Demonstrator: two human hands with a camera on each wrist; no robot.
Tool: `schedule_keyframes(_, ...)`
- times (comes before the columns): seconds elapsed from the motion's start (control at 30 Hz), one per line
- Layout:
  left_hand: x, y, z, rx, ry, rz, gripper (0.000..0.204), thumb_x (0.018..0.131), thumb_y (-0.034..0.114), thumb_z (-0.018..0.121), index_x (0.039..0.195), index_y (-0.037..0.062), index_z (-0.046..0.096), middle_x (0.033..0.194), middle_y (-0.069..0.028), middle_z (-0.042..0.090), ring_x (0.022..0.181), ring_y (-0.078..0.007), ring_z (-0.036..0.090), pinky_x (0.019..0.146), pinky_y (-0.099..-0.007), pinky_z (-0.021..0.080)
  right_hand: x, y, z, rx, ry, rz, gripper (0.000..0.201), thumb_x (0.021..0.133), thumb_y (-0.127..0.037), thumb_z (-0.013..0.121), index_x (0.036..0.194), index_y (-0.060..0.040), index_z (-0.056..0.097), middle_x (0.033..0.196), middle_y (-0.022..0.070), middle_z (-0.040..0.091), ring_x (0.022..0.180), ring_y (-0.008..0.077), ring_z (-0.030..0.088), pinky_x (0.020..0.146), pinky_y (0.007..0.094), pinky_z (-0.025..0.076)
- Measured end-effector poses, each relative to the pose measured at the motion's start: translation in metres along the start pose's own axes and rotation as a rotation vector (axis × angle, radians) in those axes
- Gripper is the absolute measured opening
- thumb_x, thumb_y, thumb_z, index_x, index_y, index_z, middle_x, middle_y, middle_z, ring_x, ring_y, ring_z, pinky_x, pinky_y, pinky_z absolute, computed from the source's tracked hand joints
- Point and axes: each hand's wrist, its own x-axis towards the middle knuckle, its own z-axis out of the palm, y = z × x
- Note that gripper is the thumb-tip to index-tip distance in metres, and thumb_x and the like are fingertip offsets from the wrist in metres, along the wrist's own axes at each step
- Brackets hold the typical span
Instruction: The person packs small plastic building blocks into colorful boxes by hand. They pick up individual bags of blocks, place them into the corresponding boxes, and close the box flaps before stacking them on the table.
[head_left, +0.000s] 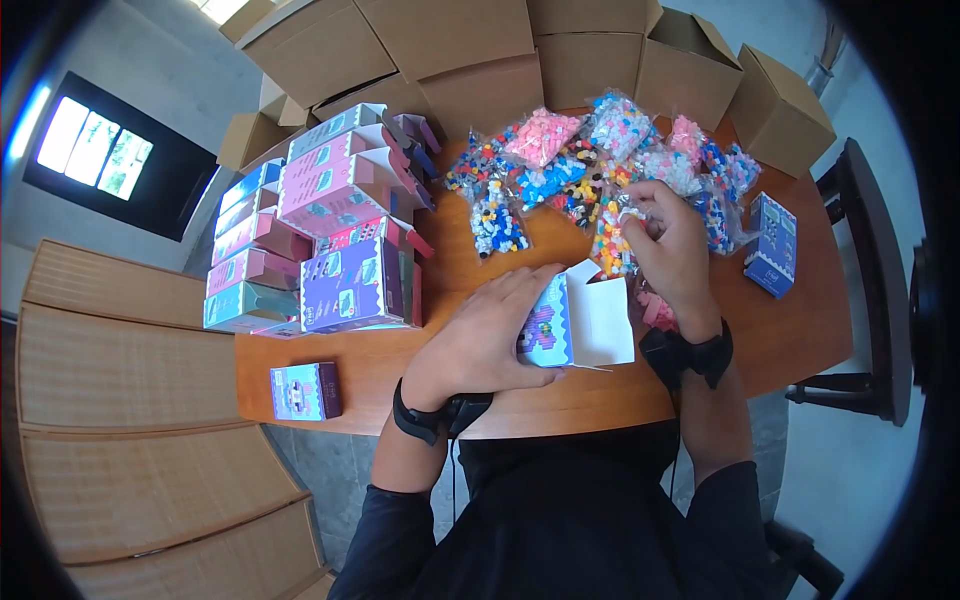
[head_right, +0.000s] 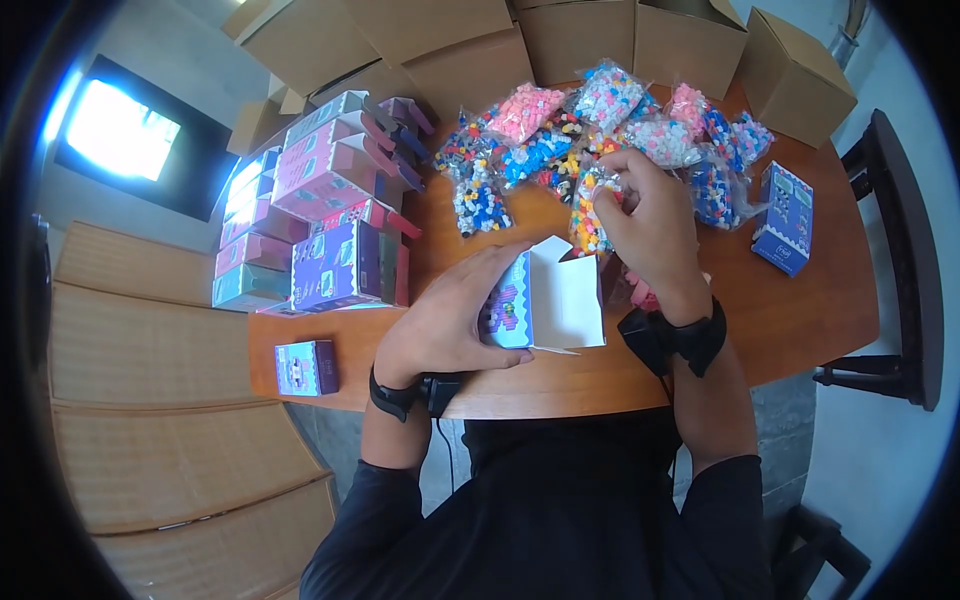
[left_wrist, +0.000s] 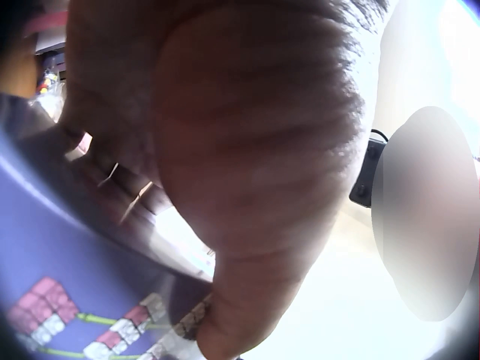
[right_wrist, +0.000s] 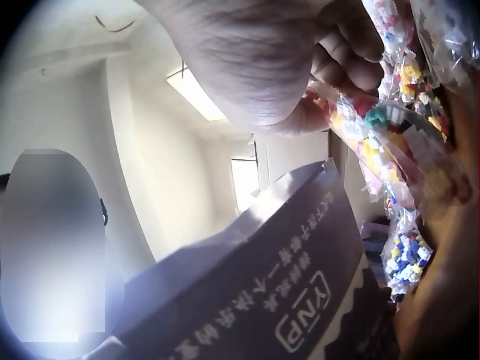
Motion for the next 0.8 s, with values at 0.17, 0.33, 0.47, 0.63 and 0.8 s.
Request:
schedule_keyframes(0.17, 0.002, 0.000, -0.003, -0.037, 0.068, -0.028, 0.088, 0.058, 0.020, 0.081, 0.132, 0.0008, 0.038, 0.119, -0.0205, 0.051, 0.112, -0.0370, 0.049, 0.097, -0.0405, 0.038, 0.002, 0.010, 0.003, 0.094, 0.098, -0.058, 0.029, 0.082, -0.007, 0.060, 0.109, 0.0021, 0.055, 0.099, 0.0169, 0.064, 0.074, 0.0156, 0.063, 0.067, 0.0279, 0.050)
schedule_keyframes(0.33, 0.001, -0.003, 0.000, -0.047, 0.245, -0.048, 0.092, 0.056, 0.017, 0.084, 0.133, 0.0000, 0.035, 0.122, -0.0212, 0.047, 0.115, -0.0358, 0.048, 0.098, -0.0384, 0.038, 0.009, 0.017, 0.006, -0.036, 0.283, -0.211, 0.035, 0.082, -0.005, 0.059, 0.116, 0.0008, 0.051, 0.113, 0.0189, 0.059, 0.096, 0.0276, 0.062, 0.086, 0.0337, 0.047)
schedule_keyframes(0.47, 0.003, -0.005, 0.000, -0.004, 0.334, -0.081, 0.092, 0.057, 0.020, 0.084, 0.132, -0.0019, 0.036, 0.121, -0.0224, 0.049, 0.114, -0.0359, 0.049, 0.098, -0.0383, 0.039, 0.006, 0.000, 0.002, -0.348, 0.378, -0.444, 0.033, 0.079, -0.002, 0.059, 0.112, -0.0004, 0.053, 0.113, 0.0155, 0.057, 0.107, 0.0301, 0.055, 0.094, 0.0359, 0.043)
schedule_keyframes(0.63, 0.001, -0.003, 0.000, -0.013, 0.036, -0.099, 0.090, 0.057, 0.027, 0.082, 0.131, -0.0009, 0.040, 0.114, -0.0232, 0.055, 0.106, -0.0381, 0.055, 0.093, -0.0389, 0.043, 0.003, 0.000, 0.002, -0.200, 0.258, -0.421, 0.026, 0.079, 0.000, 0.059, 0.105, -0.0008, 0.056, 0.108, 0.0135, 0.059, 0.102, 0.0255, 0.058, 0.086, 0.0332, 0.045)
schedule_keyframes(0.8, 0.002, 0.000, 0.001, -0.003, -0.021, -0.026, 0.085, 0.058, 0.030, 0.080, 0.128, -0.0012, 0.044, 0.109, -0.0218, 0.057, 0.103, -0.0379, 0.055, 0.090, -0.0409, 0.044, 0.002, 0.005, 0.003, -0.078, 0.213, -0.249, 0.016, 0.083, -0.002, 0.060, 0.098, 0.0000, 0.059, 0.091, 0.0101, 0.064, 0.082, 0.0175, 0.061, 0.073, 0.0287, 0.048)
